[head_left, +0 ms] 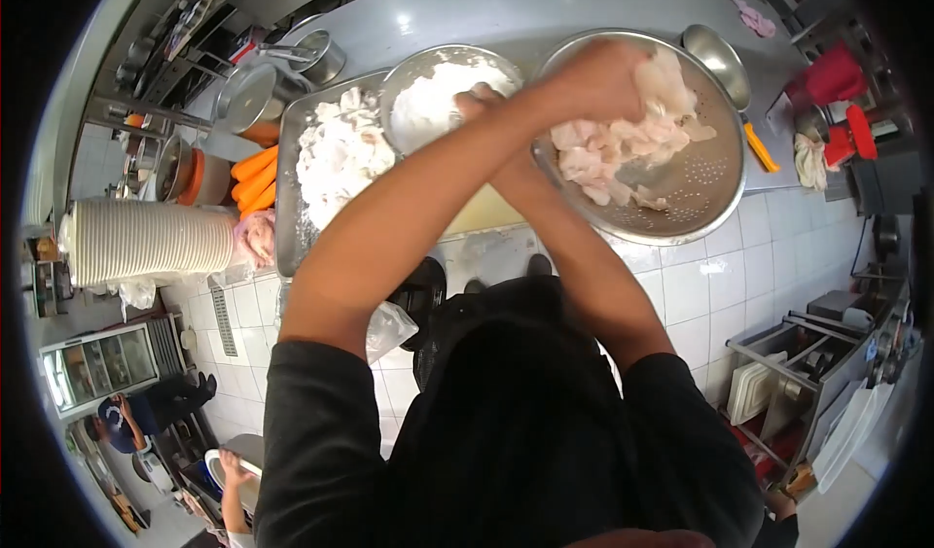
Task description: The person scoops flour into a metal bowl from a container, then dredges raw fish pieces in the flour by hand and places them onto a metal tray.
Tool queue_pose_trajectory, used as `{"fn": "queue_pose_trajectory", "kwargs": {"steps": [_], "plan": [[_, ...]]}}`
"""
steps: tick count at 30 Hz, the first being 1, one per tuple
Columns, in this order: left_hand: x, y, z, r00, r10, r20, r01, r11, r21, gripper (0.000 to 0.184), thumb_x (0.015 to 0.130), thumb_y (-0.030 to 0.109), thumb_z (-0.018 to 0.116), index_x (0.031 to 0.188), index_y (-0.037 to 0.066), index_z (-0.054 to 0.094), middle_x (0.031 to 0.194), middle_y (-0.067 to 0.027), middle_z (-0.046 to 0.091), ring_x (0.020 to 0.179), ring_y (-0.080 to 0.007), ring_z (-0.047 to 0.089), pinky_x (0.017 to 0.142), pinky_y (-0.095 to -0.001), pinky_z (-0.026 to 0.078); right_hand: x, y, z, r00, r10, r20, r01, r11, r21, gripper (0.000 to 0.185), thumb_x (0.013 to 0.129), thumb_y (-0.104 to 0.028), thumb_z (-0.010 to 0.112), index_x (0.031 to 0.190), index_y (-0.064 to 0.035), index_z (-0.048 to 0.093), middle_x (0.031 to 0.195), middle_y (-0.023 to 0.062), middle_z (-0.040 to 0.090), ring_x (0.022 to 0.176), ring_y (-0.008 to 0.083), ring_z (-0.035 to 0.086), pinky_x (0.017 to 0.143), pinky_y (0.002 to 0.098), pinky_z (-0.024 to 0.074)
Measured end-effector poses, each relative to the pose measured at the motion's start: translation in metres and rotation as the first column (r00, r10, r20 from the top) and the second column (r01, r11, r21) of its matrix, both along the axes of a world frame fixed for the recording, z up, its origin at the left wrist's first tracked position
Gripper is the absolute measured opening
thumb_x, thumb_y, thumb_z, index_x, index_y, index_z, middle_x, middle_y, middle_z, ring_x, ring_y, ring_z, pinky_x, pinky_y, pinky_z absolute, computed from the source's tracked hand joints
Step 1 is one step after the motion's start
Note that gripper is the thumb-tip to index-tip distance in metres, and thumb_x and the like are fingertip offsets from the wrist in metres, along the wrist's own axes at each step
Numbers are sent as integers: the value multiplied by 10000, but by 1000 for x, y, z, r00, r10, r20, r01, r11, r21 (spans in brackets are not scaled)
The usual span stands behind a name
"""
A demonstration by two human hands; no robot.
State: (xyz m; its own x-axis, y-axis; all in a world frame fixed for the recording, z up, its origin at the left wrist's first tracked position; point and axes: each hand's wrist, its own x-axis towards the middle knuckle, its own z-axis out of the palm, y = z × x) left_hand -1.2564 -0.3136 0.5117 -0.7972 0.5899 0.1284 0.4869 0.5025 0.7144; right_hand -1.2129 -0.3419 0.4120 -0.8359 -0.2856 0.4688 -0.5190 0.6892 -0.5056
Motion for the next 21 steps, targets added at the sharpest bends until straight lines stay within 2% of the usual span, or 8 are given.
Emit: {"fn": "queue_pose_trajectory", "kwargs": {"steps": [3,5,9,12,13,16,19,21], "plan": [[-13,-56,9,999,51,-8,-51,998,32,356,524,117,643,875,60,625,774,-173,616,718,-285,607,651,-348,476,22,9,4,1000,4,-10,-5,995,-97,345,567,-31,611,906,24,576,883,227,557,824,369,551,739,422,446],[-19,-98,0,996,85,-32,-88,986,-139,350,540,94,643,887,58,622,743,-123,617,643,-220,593,588,-316,475,48,18,32,993,-48,109,53,998,-38,346,568,-32,622,905,30,571,897,214,539,833,346,541,737,408,441],[-26,-145,-45,973,199,117,-128,888,-441,389,552,67,623,940,95,620,796,-107,626,726,-190,597,640,-310,480,44,28,48,968,-231,-96,234,972,14,318,568,-23,618,879,32,578,823,226,561,757,364,559,691,414,456],[-13,-169,-63,959,252,129,-229,959,-168,460,551,65,609,1008,112,604,950,-136,600,874,-220,572,745,-320,463,14,19,56,971,-221,-93,231,966,115,296,602,-67,615,880,27,581,814,229,574,766,366,568,695,405,461],[-8,-175,-58,972,222,74,-205,961,-187,481,577,53,577,1054,115,584,1090,-148,541,968,-254,533,813,-337,438,1,13,54,977,-200,-71,209,965,155,289,619,-89,613,882,25,582,817,229,578,777,365,571,700,400,462],[-3,-212,-46,979,152,-135,-173,973,-155,464,617,48,553,1076,113,572,1129,-127,523,948,-265,540,811,-320,439,-48,-12,29,969,-109,222,-14,872,490,355,686,-232,583,921,34,577,897,234,583,837,358,573,725,384,465],[67,-271,4,909,372,-187,-321,912,253,407,694,85,603,1097,108,557,1104,-95,549,936,-213,541,811,-295,438,-77,-32,-24,831,152,535,-381,856,349,474,712,-360,546,962,42,567,962,232,577,902,348,562,778,365,453],[126,-316,24,856,471,-214,-370,847,382,434,661,32,632,1086,53,545,1036,-117,562,884,-197,547,781,-279,432,-59,-46,-6,835,86,543,-401,771,494,646,653,-326,617,1193,-21,436,1124,227,509,1048,319,493,885,350,389]]}}
